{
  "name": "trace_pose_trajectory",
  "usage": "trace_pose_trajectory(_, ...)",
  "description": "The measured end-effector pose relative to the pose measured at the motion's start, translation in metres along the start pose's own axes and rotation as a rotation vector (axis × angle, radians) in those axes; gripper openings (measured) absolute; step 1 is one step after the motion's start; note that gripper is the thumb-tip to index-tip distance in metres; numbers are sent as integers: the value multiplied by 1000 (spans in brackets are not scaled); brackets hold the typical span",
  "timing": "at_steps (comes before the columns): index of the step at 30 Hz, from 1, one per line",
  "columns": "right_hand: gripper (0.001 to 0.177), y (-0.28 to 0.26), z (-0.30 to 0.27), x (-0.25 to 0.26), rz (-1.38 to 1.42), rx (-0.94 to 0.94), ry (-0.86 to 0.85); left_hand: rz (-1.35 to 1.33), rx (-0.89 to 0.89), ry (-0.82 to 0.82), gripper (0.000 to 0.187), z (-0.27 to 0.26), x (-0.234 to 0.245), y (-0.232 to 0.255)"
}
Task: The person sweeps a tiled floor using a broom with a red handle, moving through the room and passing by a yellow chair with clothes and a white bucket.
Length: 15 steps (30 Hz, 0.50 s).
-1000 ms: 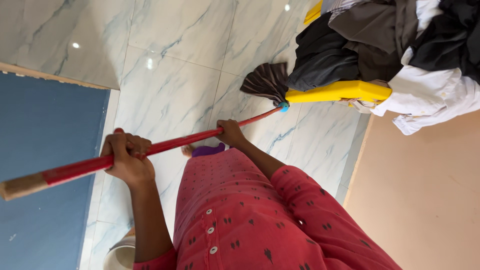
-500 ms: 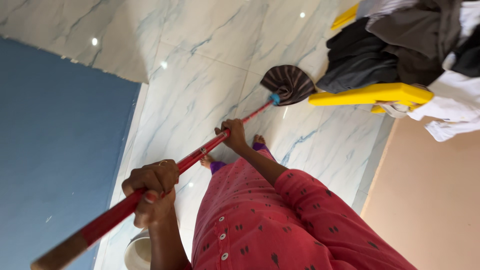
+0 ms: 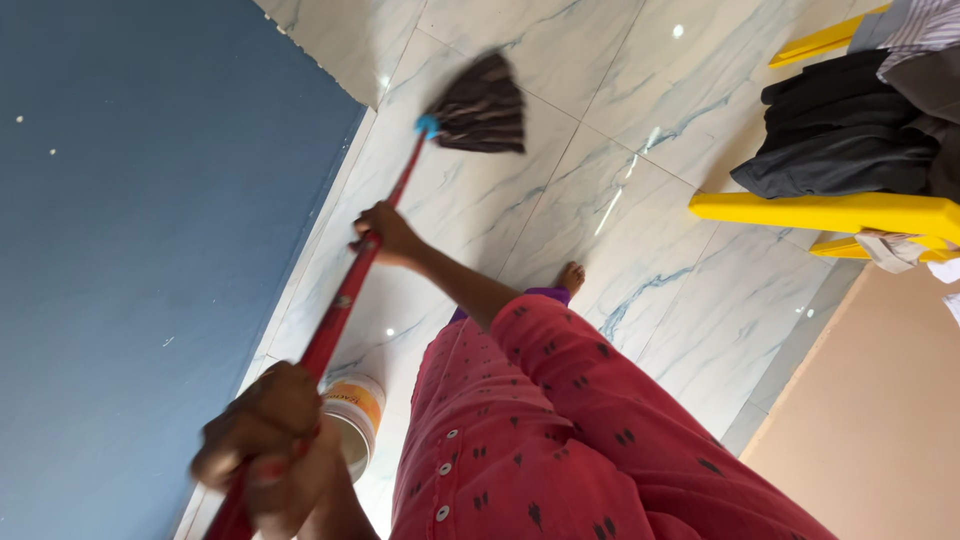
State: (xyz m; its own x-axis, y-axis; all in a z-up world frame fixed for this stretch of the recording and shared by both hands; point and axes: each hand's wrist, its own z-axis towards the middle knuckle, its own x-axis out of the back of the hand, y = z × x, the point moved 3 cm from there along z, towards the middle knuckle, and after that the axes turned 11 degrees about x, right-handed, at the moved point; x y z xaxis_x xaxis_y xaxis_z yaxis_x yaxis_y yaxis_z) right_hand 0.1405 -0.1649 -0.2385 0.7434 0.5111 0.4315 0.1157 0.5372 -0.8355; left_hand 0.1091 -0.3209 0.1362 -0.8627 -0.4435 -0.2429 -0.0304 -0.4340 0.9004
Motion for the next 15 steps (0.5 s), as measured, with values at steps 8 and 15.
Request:
trace_pose_trajectory(8,21,-80,5,-67,148,-66,-338,171,55,341,53,-35,120,23)
trace_pose_trajectory(15,12,-66,-34,-36,21,-128,-301,302,21,-346,46,-5,170,-4)
